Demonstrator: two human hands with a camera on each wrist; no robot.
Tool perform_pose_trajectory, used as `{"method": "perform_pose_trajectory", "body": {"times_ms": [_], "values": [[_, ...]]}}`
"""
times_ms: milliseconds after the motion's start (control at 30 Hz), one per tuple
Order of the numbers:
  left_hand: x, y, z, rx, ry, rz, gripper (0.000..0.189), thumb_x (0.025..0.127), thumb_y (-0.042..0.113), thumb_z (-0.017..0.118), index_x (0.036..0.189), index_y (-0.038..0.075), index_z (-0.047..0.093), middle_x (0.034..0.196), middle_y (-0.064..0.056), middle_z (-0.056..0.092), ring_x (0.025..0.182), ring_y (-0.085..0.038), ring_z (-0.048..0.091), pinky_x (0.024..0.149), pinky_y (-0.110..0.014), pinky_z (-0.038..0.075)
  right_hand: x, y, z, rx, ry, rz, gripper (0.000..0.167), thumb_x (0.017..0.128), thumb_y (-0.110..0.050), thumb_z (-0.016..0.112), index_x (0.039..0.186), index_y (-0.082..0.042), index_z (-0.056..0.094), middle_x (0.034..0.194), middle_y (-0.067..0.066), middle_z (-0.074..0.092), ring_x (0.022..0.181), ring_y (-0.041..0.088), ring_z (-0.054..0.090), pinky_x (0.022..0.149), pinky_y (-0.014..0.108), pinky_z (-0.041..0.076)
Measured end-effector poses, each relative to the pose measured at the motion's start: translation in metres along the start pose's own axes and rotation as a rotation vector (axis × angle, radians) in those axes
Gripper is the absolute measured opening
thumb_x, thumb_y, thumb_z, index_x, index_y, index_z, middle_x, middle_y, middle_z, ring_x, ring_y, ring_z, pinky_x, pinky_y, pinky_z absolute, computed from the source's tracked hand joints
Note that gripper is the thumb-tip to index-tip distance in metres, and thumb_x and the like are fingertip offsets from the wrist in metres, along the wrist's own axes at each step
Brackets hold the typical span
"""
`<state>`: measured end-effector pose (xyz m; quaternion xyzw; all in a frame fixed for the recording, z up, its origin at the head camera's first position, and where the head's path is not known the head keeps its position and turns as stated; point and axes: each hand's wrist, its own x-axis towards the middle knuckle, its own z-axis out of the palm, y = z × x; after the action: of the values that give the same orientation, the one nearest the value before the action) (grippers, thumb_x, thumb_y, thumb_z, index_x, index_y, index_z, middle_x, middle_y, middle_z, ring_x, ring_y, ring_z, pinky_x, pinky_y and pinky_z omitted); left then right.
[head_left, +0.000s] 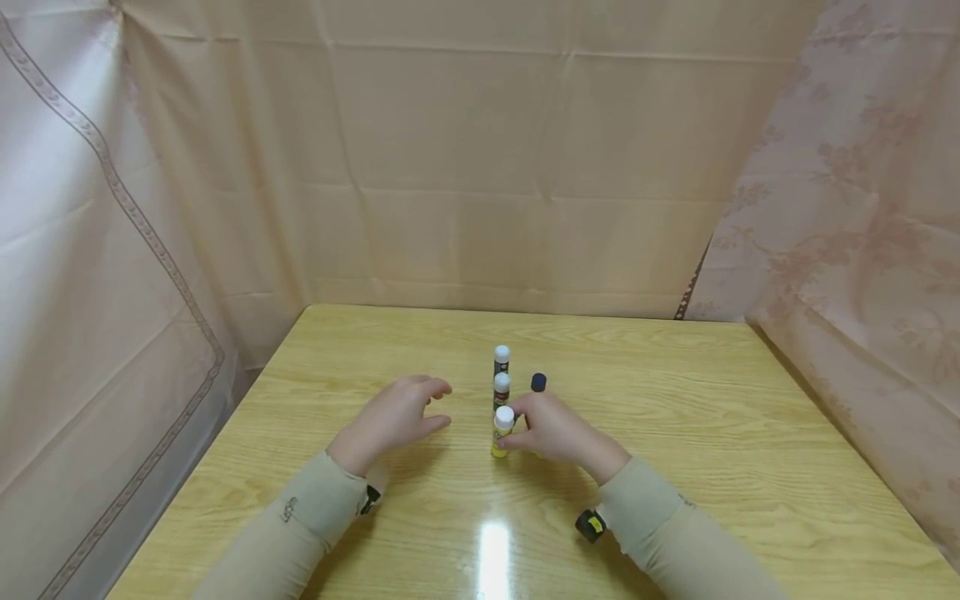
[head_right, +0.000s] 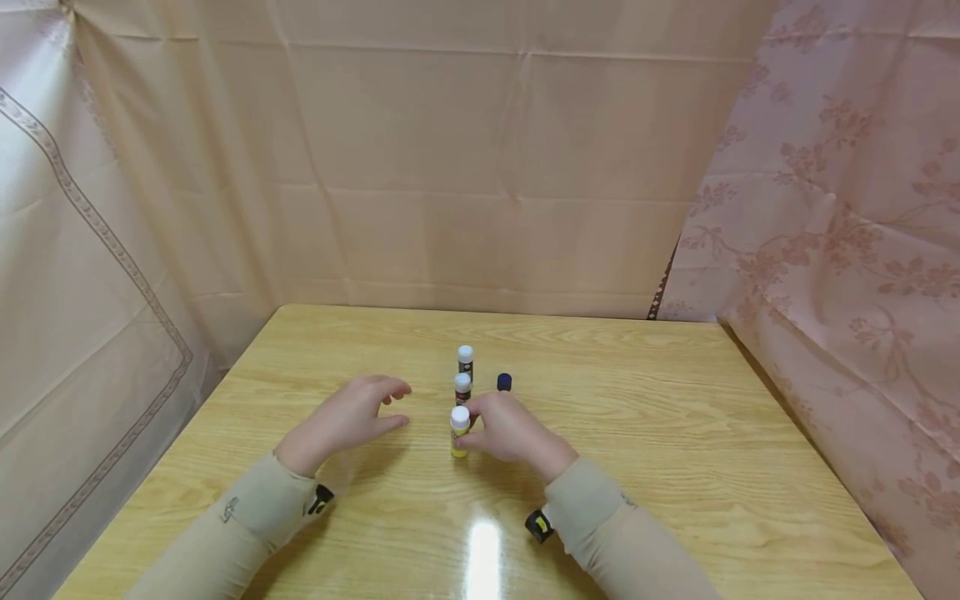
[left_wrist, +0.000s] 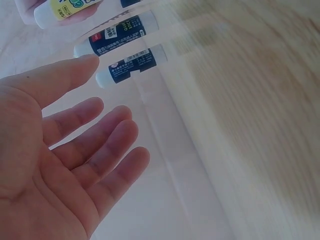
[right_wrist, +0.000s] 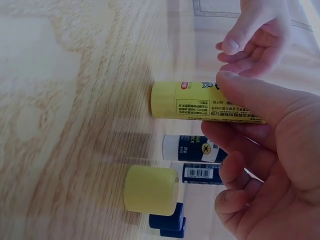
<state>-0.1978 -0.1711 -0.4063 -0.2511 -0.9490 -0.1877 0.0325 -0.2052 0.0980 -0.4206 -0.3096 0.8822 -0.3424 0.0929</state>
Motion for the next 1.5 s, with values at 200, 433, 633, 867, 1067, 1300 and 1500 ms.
{"method": "perform_pose_trajectory", "body": {"times_ms": [200,433,633,867,1067,1300,1500], "values": [[0.001,0.001,0.000,-0.004,-0.011,-0.006,0.041,0.090,0.025,0.080,0.125,0.007,0.069,0.114,-0.007,0.071,0.099,-0.021,0.067,0.083,-0.038,0.056,0.002,0.002,0.002,-0.027,-0.001,-0.006,0.013,0.084,-0.019,0.086,0.091,-0.018,0.075,0.079,-0.011,0.066,0.049,0.007,0.044,0.046,0.024,0.038],[0.001,0.001,0.001,-0.014,-0.018,-0.006,0.040,0.090,0.024,0.080,0.125,0.007,0.069,0.115,-0.008,0.070,0.099,-0.022,0.066,0.084,-0.039,0.055,0.005,0.003,0.004,-0.049,0.010,-0.003,0.014,0.084,-0.020,0.087,0.091,-0.020,0.074,0.087,-0.012,0.068,0.056,0.007,0.045,0.051,0.025,0.039],[0.001,0.002,0.003,-0.018,-0.018,0.002,0.038,0.090,0.024,0.080,0.123,0.007,0.070,0.114,-0.009,0.070,0.099,-0.021,0.066,0.084,-0.039,0.055,0.005,0.001,0.003,-0.060,0.004,0.016,0.015,0.084,-0.021,0.086,0.091,-0.020,0.073,0.091,-0.011,0.070,0.066,0.009,0.052,0.059,0.028,0.044],[0.002,0.003,0.001,-0.028,-0.005,-0.001,0.041,0.091,0.025,0.079,0.127,0.007,0.068,0.118,-0.009,0.070,0.101,-0.022,0.067,0.085,-0.040,0.055,0.001,0.000,-0.002,-0.077,-0.009,0.033,0.022,0.083,-0.027,0.087,0.098,-0.019,0.074,0.096,-0.011,0.070,0.088,0.010,0.062,0.079,0.037,0.052],[0.002,0.002,-0.002,-0.012,0.028,0.024,0.042,0.091,0.025,0.079,0.126,0.005,0.069,0.117,-0.008,0.070,0.099,-0.022,0.067,0.084,-0.039,0.056,-0.001,-0.002,-0.008,-0.086,-0.009,0.037,0.024,0.083,-0.028,0.088,0.101,-0.020,0.075,0.095,-0.012,0.069,0.088,0.012,0.062,0.081,0.039,0.051],[0.001,0.001,-0.003,-0.004,0.032,0.041,0.041,0.092,0.027,0.079,0.125,0.006,0.069,0.117,-0.008,0.070,0.100,-0.021,0.067,0.084,-0.038,0.056,0.000,0.001,-0.003,-0.082,-0.013,0.010,0.016,0.085,-0.024,0.086,0.094,-0.022,0.073,0.090,-0.014,0.069,0.075,0.008,0.058,0.066,0.032,0.049],[0.001,0.000,-0.003,-0.009,0.022,0.030,0.042,0.092,0.028,0.079,0.126,0.006,0.068,0.118,-0.008,0.070,0.101,-0.021,0.067,0.085,-0.039,0.056,0.001,0.002,-0.001,-0.094,-0.005,0.005,0.014,0.086,-0.022,0.085,0.094,-0.021,0.073,0.090,-0.013,0.069,0.068,0.008,0.054,0.060,0.030,0.046]]}}
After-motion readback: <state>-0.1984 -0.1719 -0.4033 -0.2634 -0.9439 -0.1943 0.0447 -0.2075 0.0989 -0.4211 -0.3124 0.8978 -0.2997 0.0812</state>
